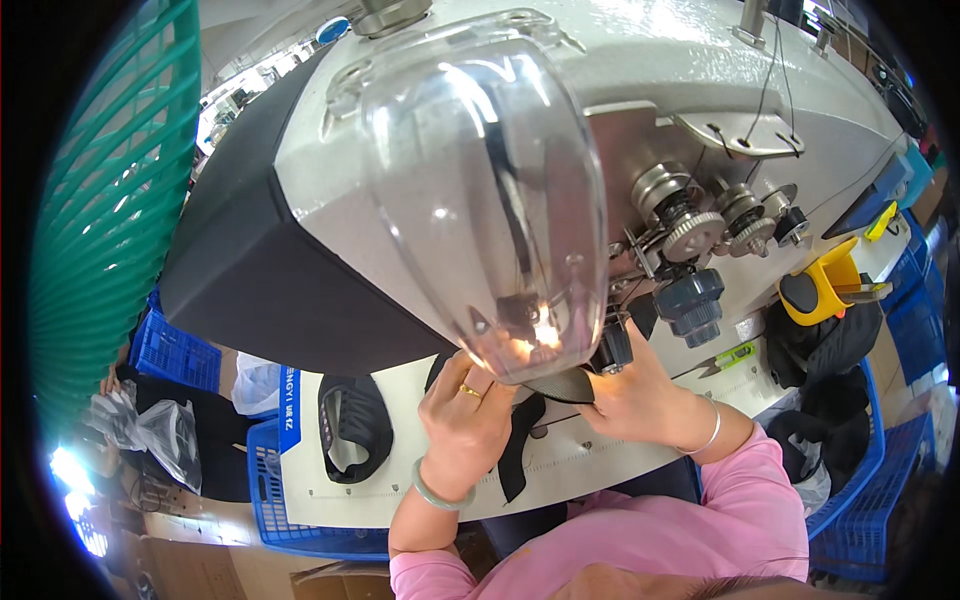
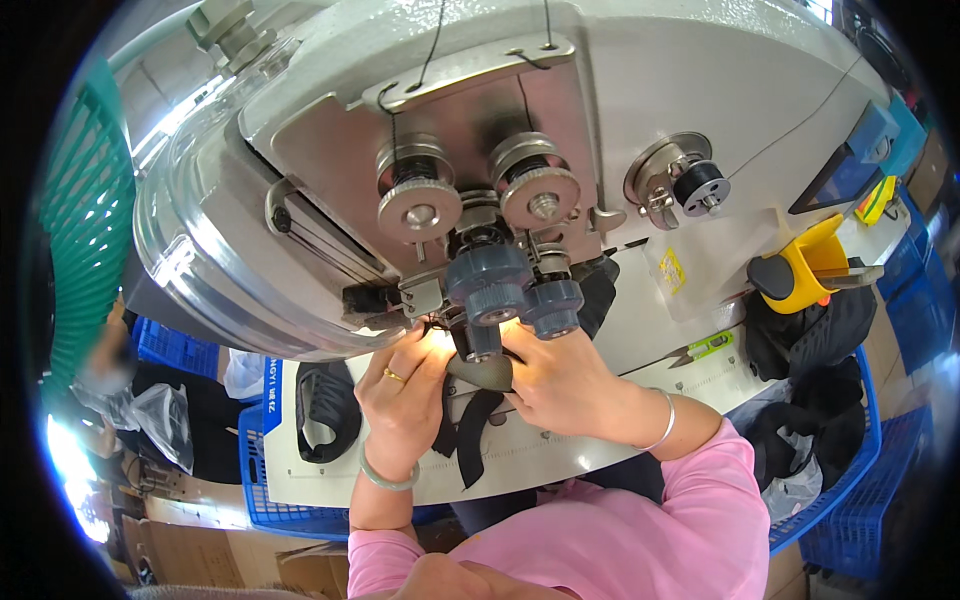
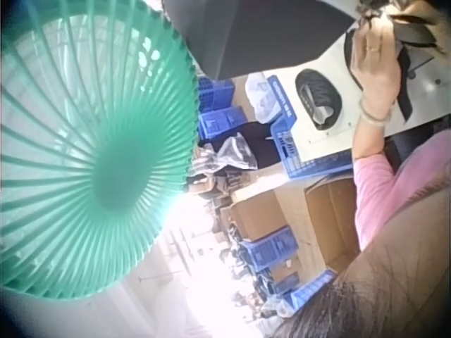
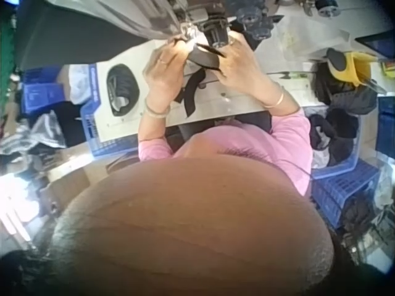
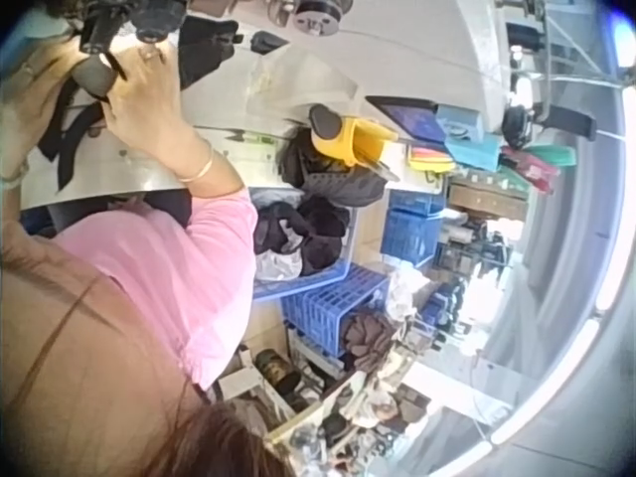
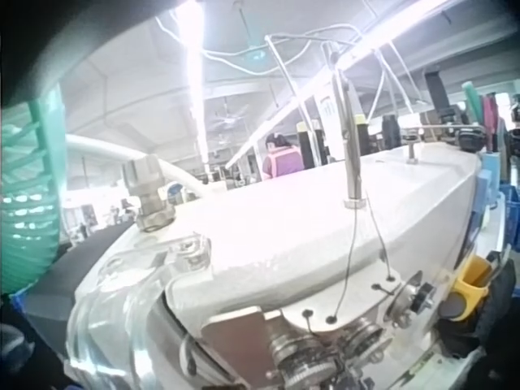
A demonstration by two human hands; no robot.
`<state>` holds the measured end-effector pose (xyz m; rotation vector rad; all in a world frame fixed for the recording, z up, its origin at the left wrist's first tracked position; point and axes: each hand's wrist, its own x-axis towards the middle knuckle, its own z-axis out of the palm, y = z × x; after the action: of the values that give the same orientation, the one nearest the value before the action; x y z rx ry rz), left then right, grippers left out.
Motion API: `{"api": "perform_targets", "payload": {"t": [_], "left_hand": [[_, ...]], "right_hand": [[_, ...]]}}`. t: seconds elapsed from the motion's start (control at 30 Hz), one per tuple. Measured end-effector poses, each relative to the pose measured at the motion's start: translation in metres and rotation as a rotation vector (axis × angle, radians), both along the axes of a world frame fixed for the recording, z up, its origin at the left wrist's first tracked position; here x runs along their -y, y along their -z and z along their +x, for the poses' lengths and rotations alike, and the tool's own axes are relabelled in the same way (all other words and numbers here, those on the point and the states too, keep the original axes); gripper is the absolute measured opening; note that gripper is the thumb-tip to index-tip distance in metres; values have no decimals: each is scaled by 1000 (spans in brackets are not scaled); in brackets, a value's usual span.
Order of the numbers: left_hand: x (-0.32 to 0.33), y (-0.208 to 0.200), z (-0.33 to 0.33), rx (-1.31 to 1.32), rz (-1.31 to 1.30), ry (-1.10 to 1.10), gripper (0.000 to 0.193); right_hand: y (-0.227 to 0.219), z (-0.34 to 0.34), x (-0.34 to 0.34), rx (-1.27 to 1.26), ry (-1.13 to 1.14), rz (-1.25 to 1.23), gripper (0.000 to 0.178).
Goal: Stitching various components of a black shoe upper using an industrial sewing machine.
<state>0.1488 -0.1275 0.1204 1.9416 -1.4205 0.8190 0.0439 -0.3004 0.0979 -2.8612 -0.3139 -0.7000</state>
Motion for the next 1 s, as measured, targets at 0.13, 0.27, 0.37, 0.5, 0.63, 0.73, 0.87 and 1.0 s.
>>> {"api": "perform_targets", "payload": {"t": [0.13,0.27,0.37,0.5,0.63,0.73,0.87,1.0], "left_hand": [[1,-3,0,26,10,-1,24],[0,-6,-1,3,50,5,26],[-2,-6,1,7,54,11,28],[-3,-8,2,-30,69,6,30],[-1,-7,7,-7,50,-2,26],[-1,1,14,-87,-49,1,19],[4,12,13,-201,-192,-74,16],[11,15,7,-98,-212,-103,16]], "right_hand": [[1,1,1,19,-5,-13,56],[0,2,-1,65,-2,0,55],[-4,5,-4,100,-31,106,53],[-5,9,-7,317,-54,38,29],[-1,12,-9,305,24,-44,23],[-6,5,-12,-115,165,-148,55],[-18,8,-10,-146,84,26,47],[-13,10,-10,-27,34,85,42]]}}
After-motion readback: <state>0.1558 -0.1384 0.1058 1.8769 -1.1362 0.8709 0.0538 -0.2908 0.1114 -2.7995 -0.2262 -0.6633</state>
